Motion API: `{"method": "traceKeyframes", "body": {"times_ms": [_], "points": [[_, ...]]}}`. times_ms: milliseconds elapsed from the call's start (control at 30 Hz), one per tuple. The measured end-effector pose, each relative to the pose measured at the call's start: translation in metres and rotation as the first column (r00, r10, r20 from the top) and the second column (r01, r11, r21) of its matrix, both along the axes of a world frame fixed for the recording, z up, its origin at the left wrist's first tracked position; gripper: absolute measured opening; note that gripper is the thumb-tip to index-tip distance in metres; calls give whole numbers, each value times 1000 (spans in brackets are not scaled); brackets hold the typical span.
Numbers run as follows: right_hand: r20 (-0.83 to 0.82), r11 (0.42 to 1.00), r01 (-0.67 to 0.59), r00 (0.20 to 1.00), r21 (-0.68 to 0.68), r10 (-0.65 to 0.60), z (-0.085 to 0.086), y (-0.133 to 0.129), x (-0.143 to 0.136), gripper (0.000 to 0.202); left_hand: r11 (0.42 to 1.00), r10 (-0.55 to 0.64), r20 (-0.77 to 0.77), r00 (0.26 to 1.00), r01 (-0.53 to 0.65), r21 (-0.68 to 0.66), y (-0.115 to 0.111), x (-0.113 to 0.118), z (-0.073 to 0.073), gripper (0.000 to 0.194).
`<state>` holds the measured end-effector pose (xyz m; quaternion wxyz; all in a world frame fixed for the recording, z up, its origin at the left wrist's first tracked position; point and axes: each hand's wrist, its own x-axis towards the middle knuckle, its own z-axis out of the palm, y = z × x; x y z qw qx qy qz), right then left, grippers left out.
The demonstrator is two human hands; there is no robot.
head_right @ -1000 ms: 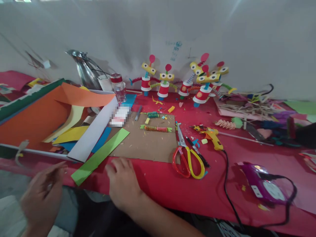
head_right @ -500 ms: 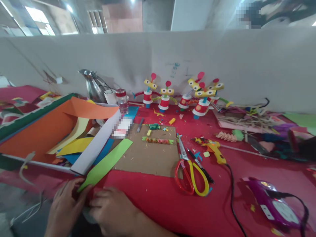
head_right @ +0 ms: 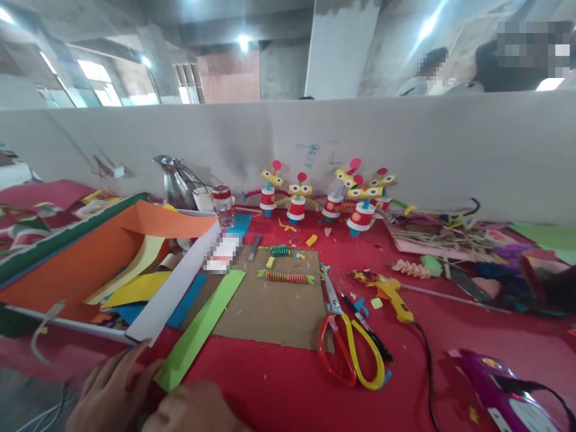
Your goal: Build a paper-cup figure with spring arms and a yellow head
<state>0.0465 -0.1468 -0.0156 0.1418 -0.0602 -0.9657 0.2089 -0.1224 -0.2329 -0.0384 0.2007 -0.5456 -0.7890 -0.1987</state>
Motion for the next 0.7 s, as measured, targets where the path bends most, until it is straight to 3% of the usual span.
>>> {"method": "traceKeyframes", "body": {"times_ms": [100, 200, 333, 433, 500, 567, 700], "points": [[-46, 968, 179, 981, -176, -189, 13, 28, 17, 23, 960, -191, -24, 981, 192, 203, 6, 5, -5, 14], [-181, 898, 167, 949, -406, -258, 27, 52, 28, 52, 897, -427, 188, 885, 387, 214, 28, 25, -1, 15], [-194, 851, 130, 946, -509, -261, 25, 69, 32, 22, 865, -490, 312, 814, 409, 292, 61, 54, 8, 20], [-232, 824, 143, 920, -548, -314, 9, 75, 35, 18, 836, -521, 327, 789, 393, 383, 72, 63, 10, 23], [-278, 798, 145, 889, -585, -365, -1, 77, 37, 20, 840, -529, 416, 740, 391, 376, 73, 66, 9, 22], [-311, 770, 163, 848, -618, -429, -7, 79, 39, 22, 866, -500, 587, 637, 382, 323, 71, 71, 10, 19], [-372, 761, 191, 783, -621, -499, -4, 81, 44, 30, 914, -367, 888, 278, 283, 290, 62, 84, 19, 36]]}}
